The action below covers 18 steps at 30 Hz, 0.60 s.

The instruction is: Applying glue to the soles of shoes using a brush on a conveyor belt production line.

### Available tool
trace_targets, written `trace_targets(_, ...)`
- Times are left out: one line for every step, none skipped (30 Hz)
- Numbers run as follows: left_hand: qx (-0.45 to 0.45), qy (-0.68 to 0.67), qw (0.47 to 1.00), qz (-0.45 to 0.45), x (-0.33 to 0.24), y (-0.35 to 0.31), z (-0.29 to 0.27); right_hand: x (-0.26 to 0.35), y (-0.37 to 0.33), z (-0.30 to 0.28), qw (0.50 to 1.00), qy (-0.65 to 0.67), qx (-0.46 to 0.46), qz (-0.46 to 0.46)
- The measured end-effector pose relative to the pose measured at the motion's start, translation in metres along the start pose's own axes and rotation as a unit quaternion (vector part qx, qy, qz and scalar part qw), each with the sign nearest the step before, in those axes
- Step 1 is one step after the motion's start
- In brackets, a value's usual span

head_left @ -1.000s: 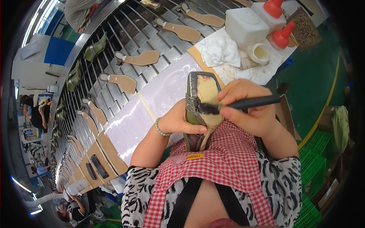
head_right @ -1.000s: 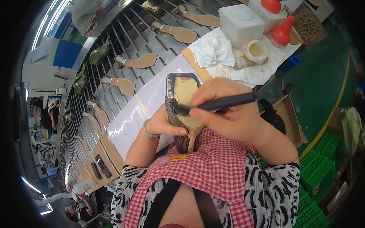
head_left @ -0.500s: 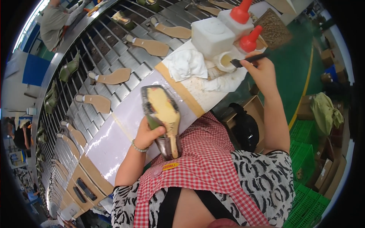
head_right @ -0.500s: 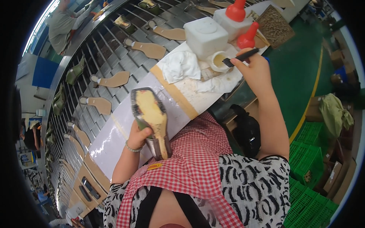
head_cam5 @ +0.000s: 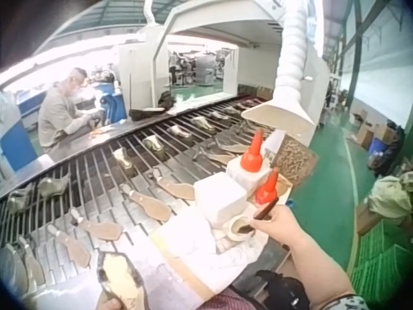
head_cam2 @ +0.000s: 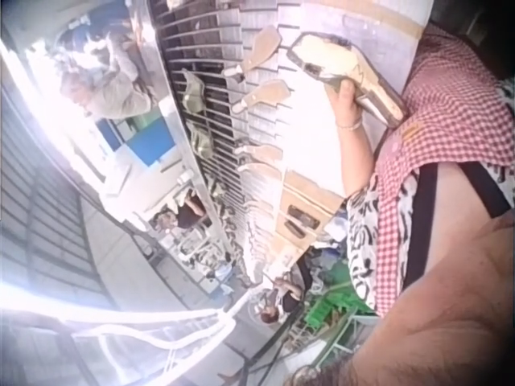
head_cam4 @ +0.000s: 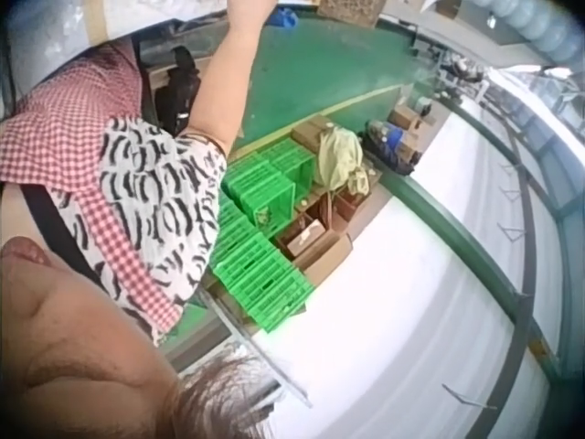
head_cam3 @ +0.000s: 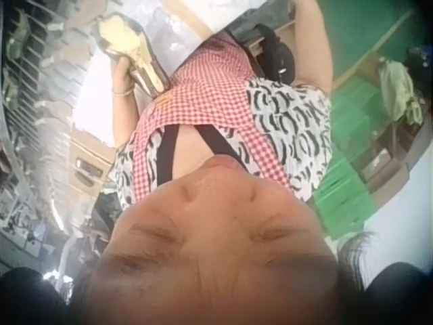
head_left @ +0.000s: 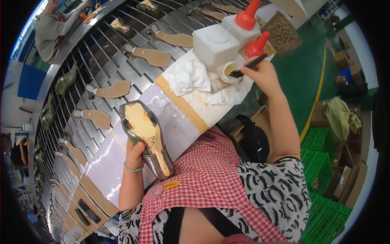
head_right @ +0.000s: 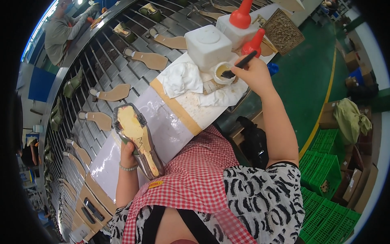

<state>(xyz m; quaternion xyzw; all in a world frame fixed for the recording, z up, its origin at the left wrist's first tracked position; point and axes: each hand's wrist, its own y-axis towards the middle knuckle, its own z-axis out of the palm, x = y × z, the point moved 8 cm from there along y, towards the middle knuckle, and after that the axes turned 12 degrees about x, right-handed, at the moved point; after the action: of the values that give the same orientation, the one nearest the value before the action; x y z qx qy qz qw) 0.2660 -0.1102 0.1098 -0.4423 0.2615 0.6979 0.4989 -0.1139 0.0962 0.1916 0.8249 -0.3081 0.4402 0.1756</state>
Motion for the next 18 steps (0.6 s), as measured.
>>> trace_targets(-0.001, -0.002, 1.0, 0.003, 0.001, 0.0, -0.001, -0.007, -0.002, -0.003, 1.0, -0.001, -0.001, 0.0)
trace_targets(-0.002, -0.004, 1.0, 0.007, 0.001, 0.001, -0.001, -0.022, -0.004, -0.005, 0.991, 0.134, -0.001, 0.025)
trace_targets(0.0, -0.005, 1.0, 0.006, 0.001, 0.001, 0.0, -0.034, -0.006, -0.003, 0.963, 0.266, -0.002, 0.05)
trace_targets(0.002, -0.005, 1.0, 0.004, 0.0, 0.002, 0.0, -0.041, -0.013, 0.002, 0.926, 0.368, -0.032, 0.074)
trace_targets(0.003, -0.005, 1.0, 0.003, -0.001, 0.004, 0.0, -0.044, -0.015, 0.004, 0.926, 0.368, -0.035, 0.075)
trace_targets(0.008, -0.006, 1.0, 0.002, -0.001, 0.004, -0.001, -0.056, -0.02, 0.014, 0.881, 0.46, -0.031, 0.11)
trace_targets(0.002, -0.008, 1.0, 0.007, -0.001, 0.005, -0.002, -0.068, -0.024, 0.026, 0.824, 0.548, -0.025, 0.143)
trace_targets(-0.003, -0.01, 1.0, 0.012, -0.002, 0.005, -0.004, -0.082, -0.024, 0.036, 0.783, 0.601, -0.034, 0.156)
trace_targets(-0.004, -0.009, 1.0, 0.011, -0.002, 0.005, -0.006, -0.082, -0.023, 0.04, 0.783, 0.601, -0.034, 0.157)
trace_targets(0.008, -0.001, 1.0, 0.006, -0.001, 0.005, -0.008, -0.088, -0.026, 0.048, 0.755, 0.622, -0.068, 0.194)
trace_targets(0.019, 0.009, 1.0, 0.0, 0.0, 0.004, -0.009, -0.095, -0.03, 0.055, 0.725, 0.641, -0.1, 0.232)
trace_targets(0.013, -0.032, 0.999, -0.016, 0.008, 0.0, -0.012, -0.104, -0.027, 0.064, 0.695, 0.669, -0.088, 0.25)
trace_targets(0.002, -0.07, 0.997, -0.031, 0.015, -0.005, -0.018, -0.114, -0.027, 0.065, 0.692, 0.671, -0.073, 0.256)
trace_targets(-0.024, -0.091, 0.995, -0.03, 0.022, -0.004, -0.023, -0.12, -0.023, 0.06, 0.676, 0.709, -0.058, 0.191)
trace_targets(-0.02, -0.112, 0.992, -0.046, 0.021, 0.002, -0.015, -0.125, -0.02, 0.057, 0.652, 0.746, -0.043, 0.128)
trace_targets(-0.033, -0.124, 0.991, -0.039, 0.016, 0.009, -0.006, -0.125, -0.024, 0.048, 0.653, 0.749, -0.043, 0.098)
trace_targets(-0.019, -0.168, 0.984, -0.058, 0.02, 0.014, -0.001, -0.112, -0.028, 0.038, 0.653, 0.754, -0.039, 0.068)
trace_targets(-0.008, -0.2, 0.977, -0.074, 0.021, 0.019, 0.007, -0.088, -0.033, 0.038, 0.661, 0.748, -0.01, 0.056)
